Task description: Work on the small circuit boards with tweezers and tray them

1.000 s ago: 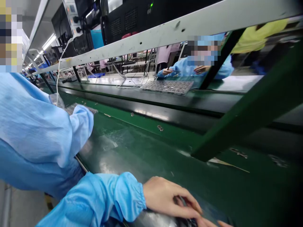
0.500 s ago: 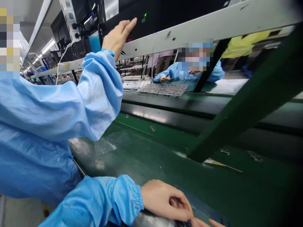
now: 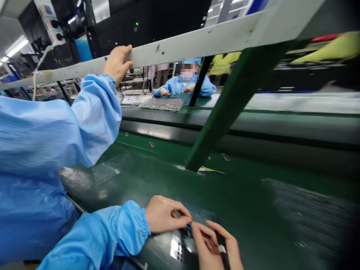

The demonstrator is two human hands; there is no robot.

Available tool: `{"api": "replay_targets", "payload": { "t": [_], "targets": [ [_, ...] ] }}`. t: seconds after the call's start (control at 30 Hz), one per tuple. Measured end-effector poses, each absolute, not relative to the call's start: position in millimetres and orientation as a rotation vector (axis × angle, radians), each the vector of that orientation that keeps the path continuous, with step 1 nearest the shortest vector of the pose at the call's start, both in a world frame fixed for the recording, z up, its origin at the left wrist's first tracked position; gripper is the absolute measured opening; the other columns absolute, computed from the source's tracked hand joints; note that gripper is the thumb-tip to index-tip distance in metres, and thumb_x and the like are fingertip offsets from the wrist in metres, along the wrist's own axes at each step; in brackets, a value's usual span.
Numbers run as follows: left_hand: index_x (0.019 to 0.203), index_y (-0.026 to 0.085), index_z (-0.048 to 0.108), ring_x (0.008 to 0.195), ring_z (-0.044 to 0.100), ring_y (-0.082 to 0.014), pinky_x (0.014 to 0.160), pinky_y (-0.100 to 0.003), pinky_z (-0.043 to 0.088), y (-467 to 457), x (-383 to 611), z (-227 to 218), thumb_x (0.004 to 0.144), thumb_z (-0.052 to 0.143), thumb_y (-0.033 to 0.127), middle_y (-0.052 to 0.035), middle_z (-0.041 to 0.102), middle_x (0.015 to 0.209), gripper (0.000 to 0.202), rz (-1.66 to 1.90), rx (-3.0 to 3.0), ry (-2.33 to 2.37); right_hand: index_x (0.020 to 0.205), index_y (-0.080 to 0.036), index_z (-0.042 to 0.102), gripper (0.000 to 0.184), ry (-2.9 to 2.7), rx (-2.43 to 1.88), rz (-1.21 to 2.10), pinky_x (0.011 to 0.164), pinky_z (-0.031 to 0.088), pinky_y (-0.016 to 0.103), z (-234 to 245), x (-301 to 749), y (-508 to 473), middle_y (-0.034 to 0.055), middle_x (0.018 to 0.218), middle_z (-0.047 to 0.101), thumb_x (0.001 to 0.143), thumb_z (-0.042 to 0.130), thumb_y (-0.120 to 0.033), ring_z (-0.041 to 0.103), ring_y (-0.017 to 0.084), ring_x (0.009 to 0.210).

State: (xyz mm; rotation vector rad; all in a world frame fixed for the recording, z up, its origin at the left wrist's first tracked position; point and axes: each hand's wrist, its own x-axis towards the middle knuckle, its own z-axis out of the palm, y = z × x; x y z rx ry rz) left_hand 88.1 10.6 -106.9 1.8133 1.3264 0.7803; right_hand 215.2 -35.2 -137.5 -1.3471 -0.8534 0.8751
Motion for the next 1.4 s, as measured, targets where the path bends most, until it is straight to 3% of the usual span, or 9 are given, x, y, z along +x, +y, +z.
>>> {"api": "replay_targets", "payload": {
  "t": [0.17, 0.3, 0.43, 0.57, 0.73, 1.1, 1.27, 1.4],
  "targets": [
    [0.082, 0.014, 0.072, 0.059, 0.063, -0.0118, 0.056, -0.018, 0.046, 15.7, 86.7, -107.1, 0.075, 0.065, 0.026, -0.0006, 0.071, 0.07, 0.015, 0.7, 1.629, 1.268, 0.104, -0.019, 0.056, 0.039, -0.975, -1.368, 0.845, 0.078, 0.047, 0.031, -147.4, 217.7, -38.3, 0.0046, 0.085, 0.068, 0.074, 0.071, -0.04, 0.065, 0.02, 0.081],
    [0.078, 0.012, 0.07, 0.062, 0.064, -0.0138, 0.058, -0.02, 0.048, 19.8, 85.3, -111.2, 0.076, 0.062, 0.027, -0.0025, 0.069, 0.068, 0.017, 0.687, 1.451, 1.163, 0.102, -0.021, 0.053, 0.034, -0.963, -1.347, 0.879, 0.078, 0.048, 0.031, -142.9, 216.2, -38.4, 0.003, 0.083, 0.067, 0.076, 0.069, -0.035, 0.064, 0.019, 0.079],
    [0.077, 0.012, 0.067, 0.061, 0.062, -0.0138, 0.059, -0.023, 0.049, 23.5, 83.4, -111.7, 0.074, 0.066, 0.036, -0.0028, 0.067, 0.069, 0.024, 0.678, 1.363, 1.109, 0.101, -0.021, 0.049, 0.036, -0.835, -1.249, 1.078, 0.072, 0.051, 0.032, -137.1, 216.3, -33.9, 0.001, 0.075, 0.067, 0.075, 0.069, -0.038, 0.066, 0.019, 0.072],
    [0.076, 0.012, 0.065, 0.061, 0.061, -0.0134, 0.058, -0.022, 0.049, 26.0, 81.5, -110.2, 0.073, 0.068, 0.041, -0.0027, 0.064, 0.068, 0.03, 0.662, 1.316, 1.102, 0.102, -0.022, 0.049, 0.038, -0.715, -1.213, 1.182, 0.077, 0.051, 0.033, -138.2, 218.4, -31.7, 0.0007, 0.074, 0.068, 0.076, 0.068, -0.042, 0.067, 0.02, 0.076],
    [0.078, 0.011, 0.066, 0.062, 0.062, -0.0132, 0.06, -0.022, 0.05, 27.3, 80.9, -111.4, 0.075, 0.065, 0.038, -0.0042, 0.066, 0.072, 0.027, 0.667, 1.35, 1.085, 0.101, -0.023, 0.047, 0.043, -0.696, -1.13, 1.261, 0.081, 0.051, 0.033, -136.9, 217.8, -31.2, -0.0008, 0.077, 0.069, 0.071, 0.075, -0.036, 0.067, 0.018, 0.077],
    [0.077, 0.02, 0.071, 0.066, 0.062, -0.0121, 0.061, -0.019, 0.045, 16.9, 83.1, -113.4, 0.083, 0.061, 0.027, 0.0, 0.07, 0.076, 0.014, 0.866, 1.867, 1.223, 0.099, -0.022, 0.047, 0.048, -0.623, -1.117, 1.27, 0.071, 0.049, 0.026, -145.2, 218.4, -26.6, -0.003, 0.07, 0.066, 0.066, 0.079, -0.036, 0.064, 0.015, 0.07],
    [0.077, 0.021, 0.067, 0.065, 0.06, -0.0123, 0.062, -0.02, 0.046, 15.7, 80.4, -111.3, 0.085, 0.056, 0.034, 0.0005, 0.066, 0.076, 0.019, 0.824, 1.936, 1.196, 0.098, -0.023, 0.047, 0.046, -0.601, -1.103, 1.188, 0.069, 0.048, 0.025, -139.9, 212.2, -26.8, -0.0054, 0.066, 0.061, 0.066, 0.077, -0.036, 0.061, 0.013, 0.065],
    [0.077, 0.025, 0.066, 0.066, 0.063, -0.0161, 0.063, -0.023, 0.049, 21.3, 75.4, -113.7, 0.08, 0.055, 0.051, 0.0026, 0.068, 0.075, 0.028, 0.71, 1.859, 1.212, 0.091, -0.023, 0.049, 0.038, -0.641, -1.101, 1.111, 0.066, 0.046, 0.022, -141.3, 204.9, -23.9, -0.0073, 0.063, 0.057, 0.065, 0.074, -0.034, 0.056, 0.01, 0.059]
  ]
}}
